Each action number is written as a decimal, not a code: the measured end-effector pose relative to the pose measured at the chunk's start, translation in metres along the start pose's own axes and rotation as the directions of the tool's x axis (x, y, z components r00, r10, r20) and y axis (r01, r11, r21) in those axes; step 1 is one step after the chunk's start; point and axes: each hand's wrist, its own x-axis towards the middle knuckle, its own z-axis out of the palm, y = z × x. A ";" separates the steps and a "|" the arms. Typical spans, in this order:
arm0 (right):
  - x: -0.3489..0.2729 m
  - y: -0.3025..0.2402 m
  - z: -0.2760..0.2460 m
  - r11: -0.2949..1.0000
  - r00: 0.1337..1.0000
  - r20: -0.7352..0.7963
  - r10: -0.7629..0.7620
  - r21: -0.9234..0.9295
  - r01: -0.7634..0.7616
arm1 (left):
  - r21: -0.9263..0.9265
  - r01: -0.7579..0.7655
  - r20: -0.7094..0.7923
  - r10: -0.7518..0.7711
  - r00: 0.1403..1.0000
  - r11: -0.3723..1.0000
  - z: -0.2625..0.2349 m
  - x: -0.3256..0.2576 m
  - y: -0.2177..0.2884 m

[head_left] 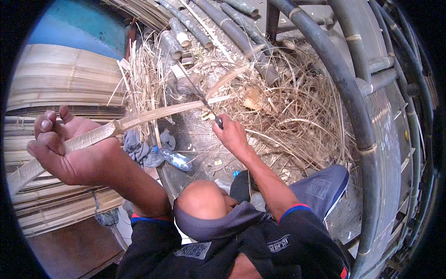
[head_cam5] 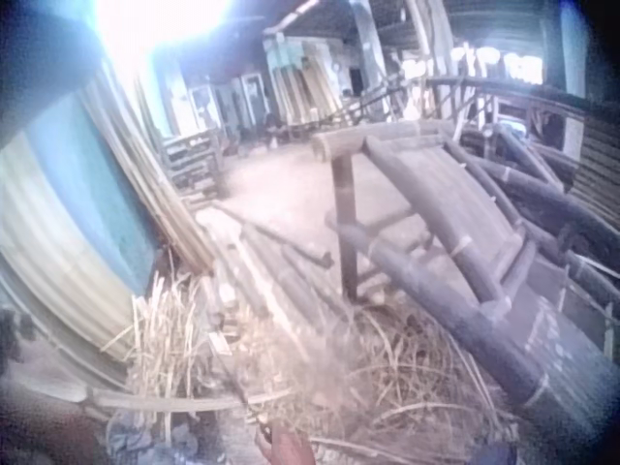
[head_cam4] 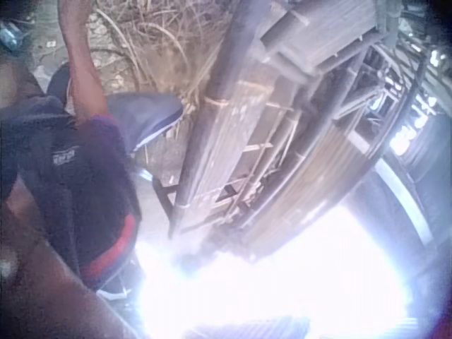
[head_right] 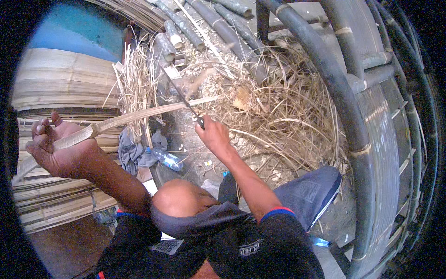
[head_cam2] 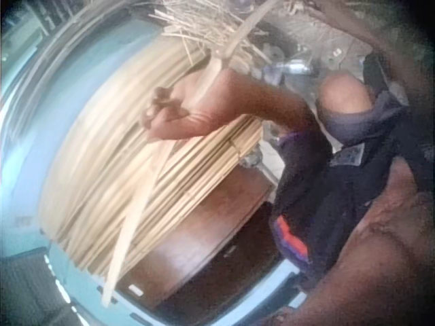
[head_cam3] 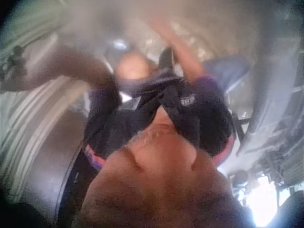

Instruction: The person sits on the floor and uses a knife to shave thin strips of bamboo, repeatedly peeling off layers and placing the finished strips onto a nearby bamboo frame.

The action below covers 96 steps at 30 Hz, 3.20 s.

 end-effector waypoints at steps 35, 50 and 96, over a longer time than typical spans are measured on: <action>-0.026 0.044 -0.039 0.979 0.975 -0.082 0.204 -0.007 -0.206 | -0.113 0.303 0.064 -0.298 0.952 0.946 0.030 -0.035 -0.020; -0.006 0.097 -0.021 0.984 0.986 -0.053 0.161 -0.067 -0.164 | -0.086 0.329 0.142 -0.315 0.938 0.940 0.054 -0.037 -0.039; -0.044 0.130 -0.023 0.923 0.932 0.018 0.361 -0.148 -0.355 | 0.044 0.309 0.025 -0.310 0.950 0.950 0.056 -0.034 -0.034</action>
